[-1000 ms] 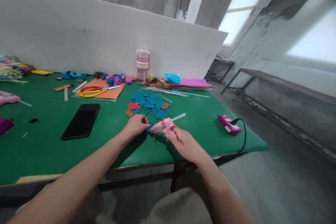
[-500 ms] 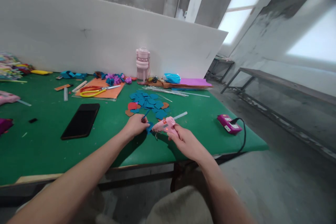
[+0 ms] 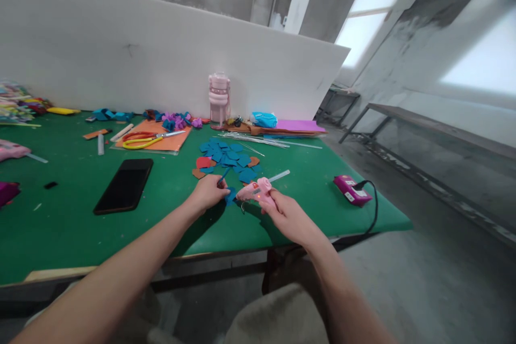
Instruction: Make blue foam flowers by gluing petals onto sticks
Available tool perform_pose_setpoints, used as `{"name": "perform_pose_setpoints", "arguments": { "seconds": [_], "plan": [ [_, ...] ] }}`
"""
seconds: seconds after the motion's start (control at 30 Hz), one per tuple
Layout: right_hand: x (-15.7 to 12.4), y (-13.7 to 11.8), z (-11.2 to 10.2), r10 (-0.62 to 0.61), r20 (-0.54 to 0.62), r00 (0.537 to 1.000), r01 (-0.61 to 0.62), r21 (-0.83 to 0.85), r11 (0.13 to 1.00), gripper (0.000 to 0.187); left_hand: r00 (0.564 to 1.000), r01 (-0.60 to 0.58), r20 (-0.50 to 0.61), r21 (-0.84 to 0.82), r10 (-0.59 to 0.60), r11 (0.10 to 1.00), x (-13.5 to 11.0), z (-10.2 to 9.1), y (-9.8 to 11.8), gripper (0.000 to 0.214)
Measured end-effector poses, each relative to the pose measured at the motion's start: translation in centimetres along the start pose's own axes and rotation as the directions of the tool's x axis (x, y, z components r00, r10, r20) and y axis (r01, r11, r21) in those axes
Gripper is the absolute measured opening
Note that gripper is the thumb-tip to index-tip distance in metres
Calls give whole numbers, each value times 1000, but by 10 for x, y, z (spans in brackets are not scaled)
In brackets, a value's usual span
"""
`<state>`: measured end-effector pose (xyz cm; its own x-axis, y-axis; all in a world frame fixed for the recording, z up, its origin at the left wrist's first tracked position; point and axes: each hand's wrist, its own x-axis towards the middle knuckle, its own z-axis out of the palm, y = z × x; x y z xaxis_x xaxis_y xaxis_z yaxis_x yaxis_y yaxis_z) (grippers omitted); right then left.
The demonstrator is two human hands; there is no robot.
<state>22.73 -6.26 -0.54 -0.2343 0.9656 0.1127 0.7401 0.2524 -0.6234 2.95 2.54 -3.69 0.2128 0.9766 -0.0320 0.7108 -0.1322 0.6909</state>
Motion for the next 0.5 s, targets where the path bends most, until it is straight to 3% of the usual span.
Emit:
{"name": "perform_pose_setpoints", "arguments": {
  "seconds": [0.5],
  "plan": [
    [0,7,-1,24,-28,999,-25,-37,999,26,1000,7,5,19,-8,1000,-1,0,2,9]
  ]
}}
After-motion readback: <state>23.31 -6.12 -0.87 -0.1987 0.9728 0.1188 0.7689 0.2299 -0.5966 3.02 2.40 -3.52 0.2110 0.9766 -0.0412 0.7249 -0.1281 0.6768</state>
